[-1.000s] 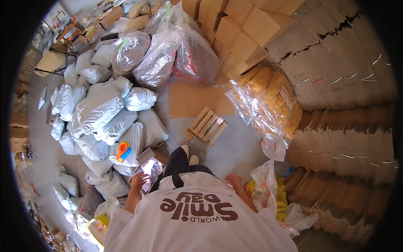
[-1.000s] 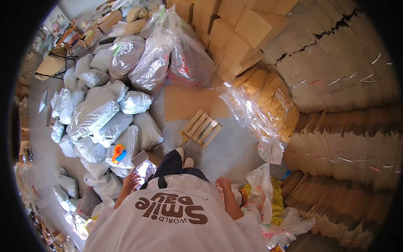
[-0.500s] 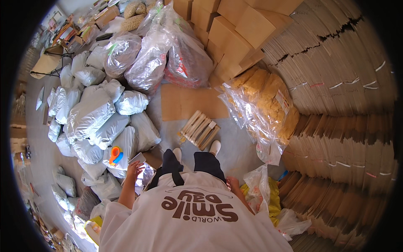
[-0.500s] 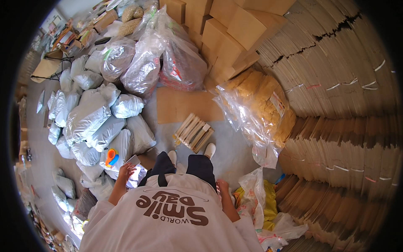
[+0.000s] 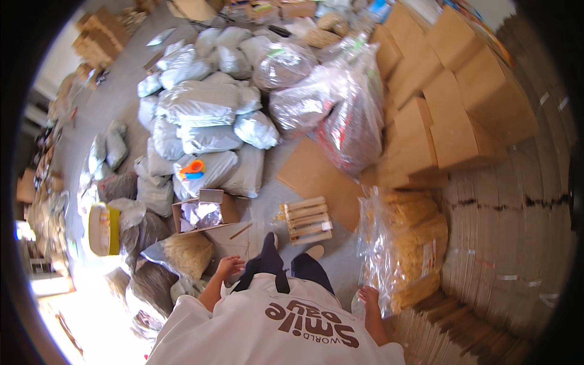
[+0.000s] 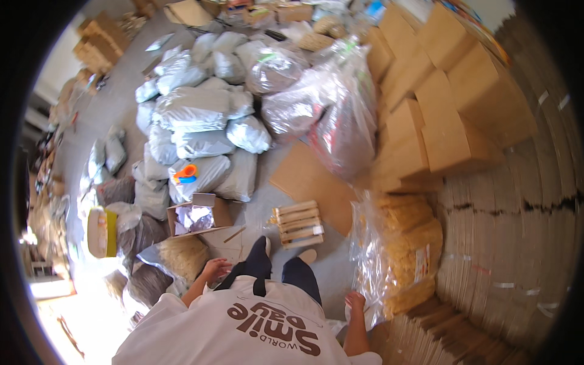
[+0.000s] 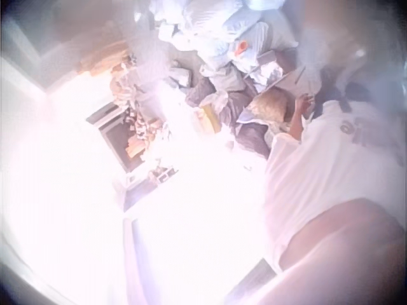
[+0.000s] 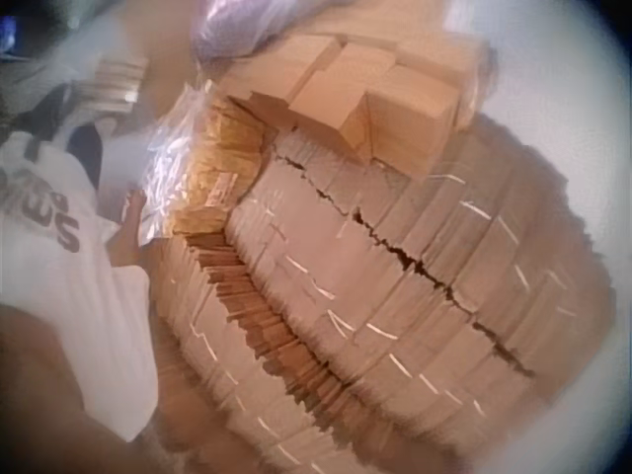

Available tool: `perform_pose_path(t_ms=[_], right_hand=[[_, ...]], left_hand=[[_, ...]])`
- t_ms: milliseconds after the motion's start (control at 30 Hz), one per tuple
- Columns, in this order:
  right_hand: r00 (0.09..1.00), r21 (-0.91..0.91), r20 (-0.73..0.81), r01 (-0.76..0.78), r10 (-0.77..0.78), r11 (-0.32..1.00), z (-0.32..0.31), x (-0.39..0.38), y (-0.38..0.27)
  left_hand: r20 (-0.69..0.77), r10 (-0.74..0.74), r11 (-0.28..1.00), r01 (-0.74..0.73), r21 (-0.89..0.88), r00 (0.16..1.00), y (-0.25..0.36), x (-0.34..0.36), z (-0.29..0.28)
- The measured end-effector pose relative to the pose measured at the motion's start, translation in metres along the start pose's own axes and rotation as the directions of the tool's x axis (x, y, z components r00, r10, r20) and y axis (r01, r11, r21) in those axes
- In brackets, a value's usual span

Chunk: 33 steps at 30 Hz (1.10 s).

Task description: The person moves various plastic bags containing items and cardboard boxes around a warehouse floor, picking them up and repositioning them.

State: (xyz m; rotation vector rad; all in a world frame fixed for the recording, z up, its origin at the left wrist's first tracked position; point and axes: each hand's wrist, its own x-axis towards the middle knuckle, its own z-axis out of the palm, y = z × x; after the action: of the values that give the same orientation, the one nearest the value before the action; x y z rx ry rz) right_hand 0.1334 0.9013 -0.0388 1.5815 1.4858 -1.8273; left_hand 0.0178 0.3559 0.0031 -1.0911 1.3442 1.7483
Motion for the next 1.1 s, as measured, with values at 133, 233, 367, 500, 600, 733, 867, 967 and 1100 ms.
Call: perform_pose_path(t_ms=[133,233,367,500,600,733,867,967,1100], right_hand=[[0.999,0.011,-0.002,0.040,-0.040,0.999,0.007,0.036,-0.066],[0.991,0.058,0.075,0.103,-0.107,0.993,0.042,0.026,-0.093],[0.968,-0.174,0.229,0.142,-0.100,0.974,0.102,-0.019,-0.080],[0.931,-0.506,0.335,0.306,-0.143,0.806,0.126,-0.006,-0.042],[0.943,-0.539,0.316,0.265,-0.100,0.800,0.138,0.002,-0.025],[0.943,-0.455,0.331,0.195,-0.038,0.869,0.118,0.011,-0.008],[0.959,-0.446,0.278,0.176,-0.052,0.878,0.118,-0.003,-0.008],[0.949,-0.413,0.298,0.221,-0.098,0.884,0.120,-0.016,-0.015],[0.951,-0.448,0.299,0.211,-0.077,0.869,0.113,-0.033,-0.012]], left_hand=[[-0.072,-0.001,0.995,-0.006,-0.097,0.997,-0.028,-0.009,-0.015],[-0.175,-0.004,0.982,-0.029,-0.184,0.985,-0.046,-0.012,-0.035],[-0.249,0.040,0.911,-0.138,-0.389,0.968,-0.077,-0.009,-0.073],[-0.237,0.043,0.916,-0.133,-0.379,0.971,-0.087,-0.027,-0.090],[-0.268,0.033,0.900,-0.146,-0.412,0.963,-0.094,-0.040,-0.107],[-0.332,0.013,0.906,-0.152,-0.396,0.943,-0.118,-0.049,-0.137],[-0.385,-0.134,0.858,-0.088,-0.506,0.913,-0.158,-0.054,-0.157],[-0.343,-0.205,0.843,-0.012,-0.537,0.917,-0.156,-0.044,-0.150],[-0.231,-0.089,0.831,-0.056,-0.553,0.969,-0.128,-0.005,-0.129]])
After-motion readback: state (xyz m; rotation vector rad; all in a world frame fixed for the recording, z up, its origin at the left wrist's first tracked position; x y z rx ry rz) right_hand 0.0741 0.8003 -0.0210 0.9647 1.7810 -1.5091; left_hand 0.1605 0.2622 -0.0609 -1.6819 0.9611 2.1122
